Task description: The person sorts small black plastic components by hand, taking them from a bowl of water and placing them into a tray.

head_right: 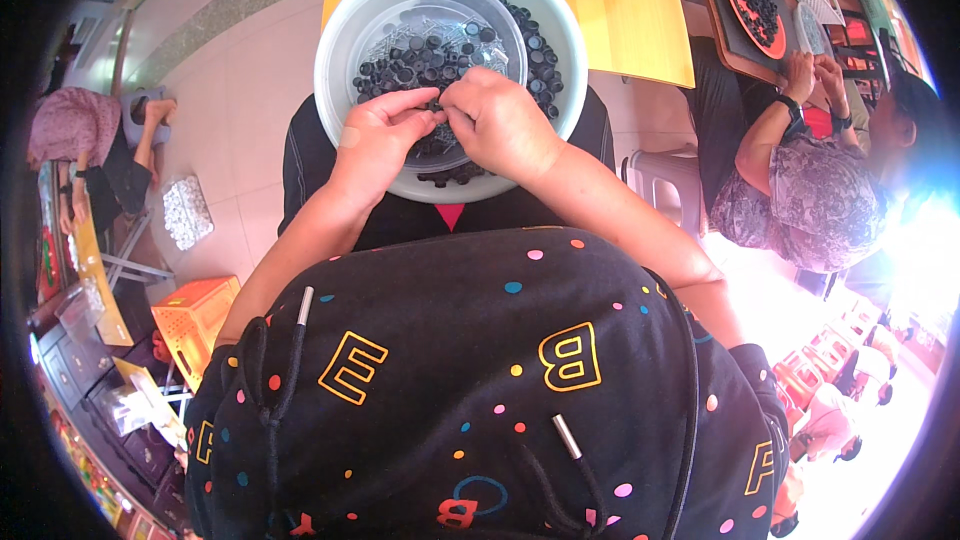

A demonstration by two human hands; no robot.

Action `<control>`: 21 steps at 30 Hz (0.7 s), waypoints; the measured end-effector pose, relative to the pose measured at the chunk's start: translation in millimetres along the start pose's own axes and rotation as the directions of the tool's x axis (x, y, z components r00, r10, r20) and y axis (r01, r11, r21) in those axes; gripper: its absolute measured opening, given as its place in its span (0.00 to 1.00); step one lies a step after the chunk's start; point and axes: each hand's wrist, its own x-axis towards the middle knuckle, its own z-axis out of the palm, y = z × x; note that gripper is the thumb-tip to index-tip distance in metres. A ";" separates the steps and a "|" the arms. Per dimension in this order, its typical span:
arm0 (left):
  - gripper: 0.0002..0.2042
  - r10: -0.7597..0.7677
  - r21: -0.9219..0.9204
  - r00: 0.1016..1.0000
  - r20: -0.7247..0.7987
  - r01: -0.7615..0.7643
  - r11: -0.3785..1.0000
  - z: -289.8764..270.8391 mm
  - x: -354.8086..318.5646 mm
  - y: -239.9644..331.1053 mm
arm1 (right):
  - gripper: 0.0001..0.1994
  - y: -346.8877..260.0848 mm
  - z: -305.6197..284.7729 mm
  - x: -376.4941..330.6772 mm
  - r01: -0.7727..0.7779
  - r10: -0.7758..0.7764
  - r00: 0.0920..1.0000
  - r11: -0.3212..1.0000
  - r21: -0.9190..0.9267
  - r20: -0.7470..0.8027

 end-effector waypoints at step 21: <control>0.11 -0.069 -0.046 0.997 0.034 0.071 0.996 2.6 -1.7 -0.8 | 0.03 -10.4 -6.1 0.8 -0.266 0.254 0.963 0.951 0.157 0.092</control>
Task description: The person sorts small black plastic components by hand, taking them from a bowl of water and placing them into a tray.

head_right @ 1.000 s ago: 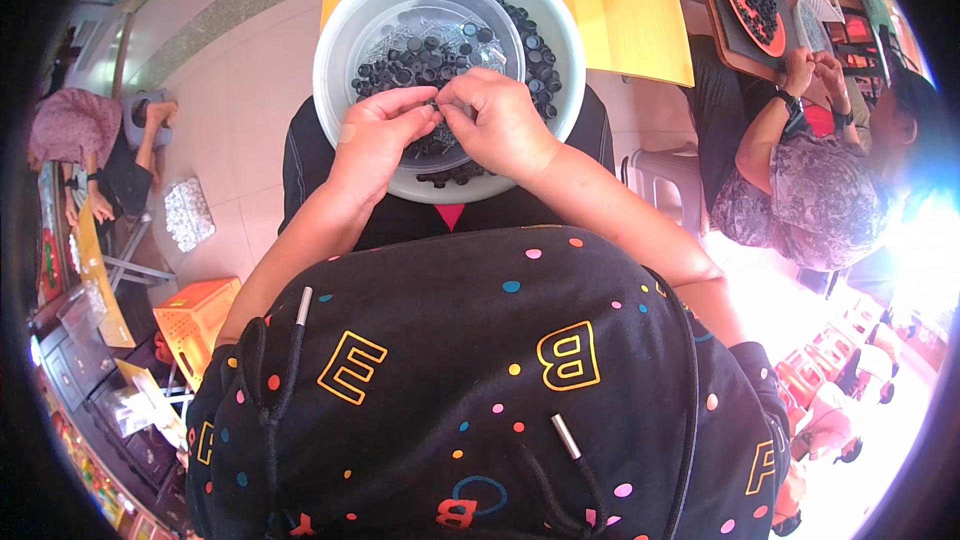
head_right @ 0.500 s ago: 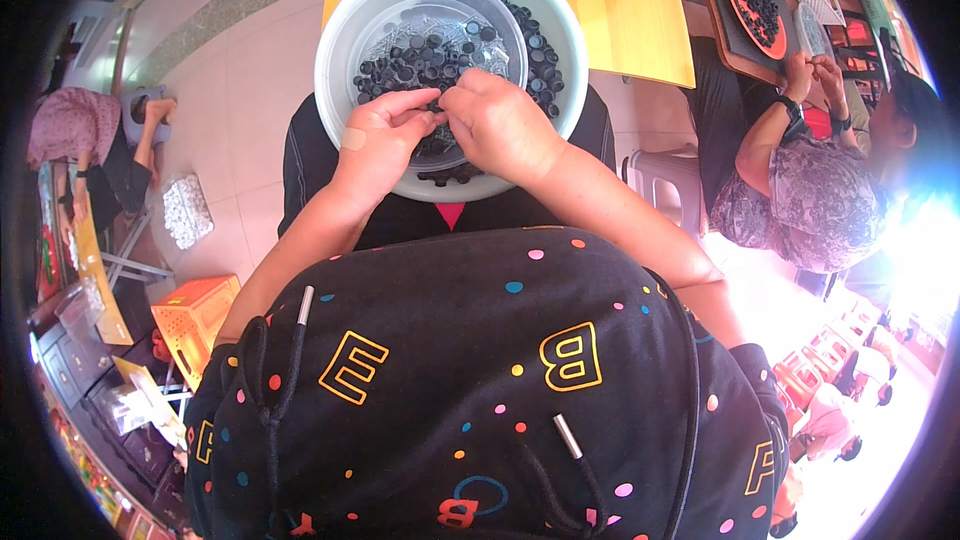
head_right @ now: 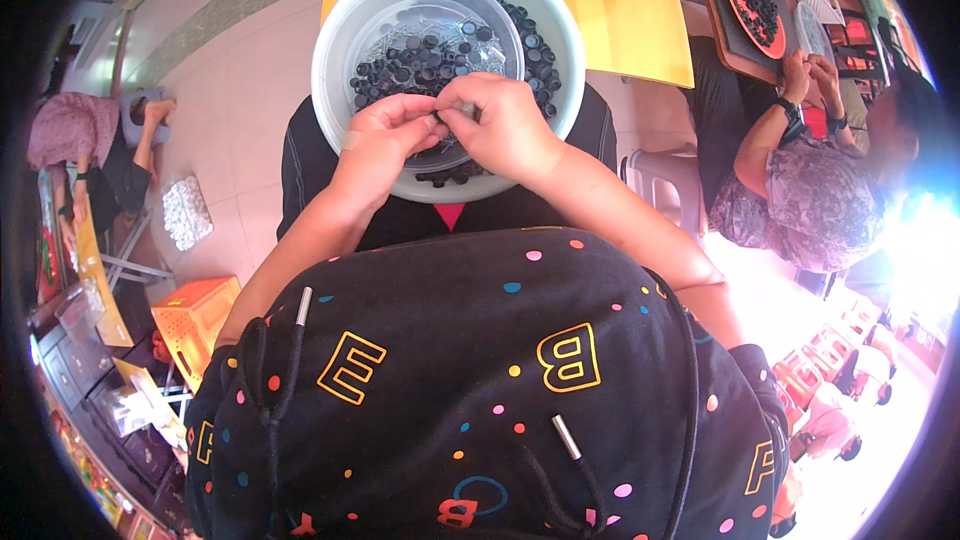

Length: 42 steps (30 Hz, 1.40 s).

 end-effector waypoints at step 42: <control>0.13 0.368 0.585 0.910 -0.189 -0.197 0.787 -35.3 75.9 22.3 | 0.07 35.0 -6.9 8.1 -0.217 0.285 0.950 0.896 0.387 -0.128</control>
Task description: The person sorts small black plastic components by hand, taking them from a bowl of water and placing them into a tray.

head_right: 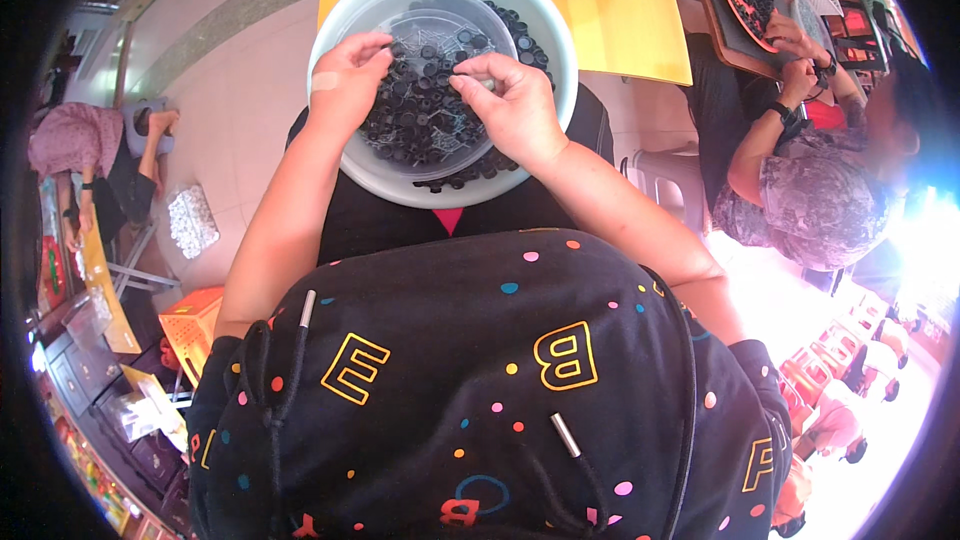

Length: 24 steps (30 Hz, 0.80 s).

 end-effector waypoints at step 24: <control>0.14 -0.081 -0.800 0.865 0.495 0.490 0.346 -5.3 -71.8 11.3 | 0.07 -24.7 15.6 -19.9 0.283 -0.281 0.959 0.955 -0.087 0.040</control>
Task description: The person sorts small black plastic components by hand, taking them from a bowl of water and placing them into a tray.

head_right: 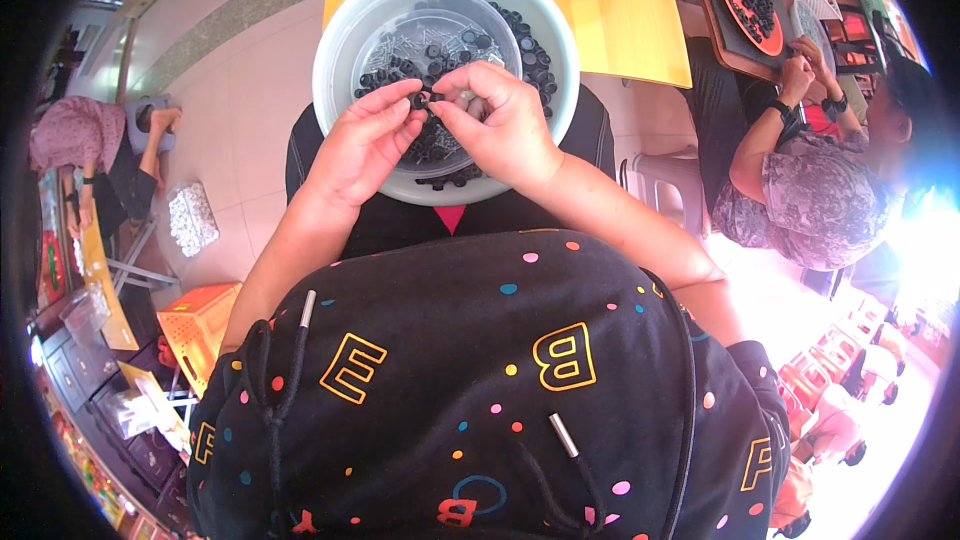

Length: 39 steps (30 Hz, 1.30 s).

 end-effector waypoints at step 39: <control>0.12 0.031 -0.086 1.000 -0.004 -0.031 0.996 0.5 -2.9 -12.4 | 0.08 -0.5 9.1 -5.9 0.030 -0.029 0.999 0.998 -0.058 0.019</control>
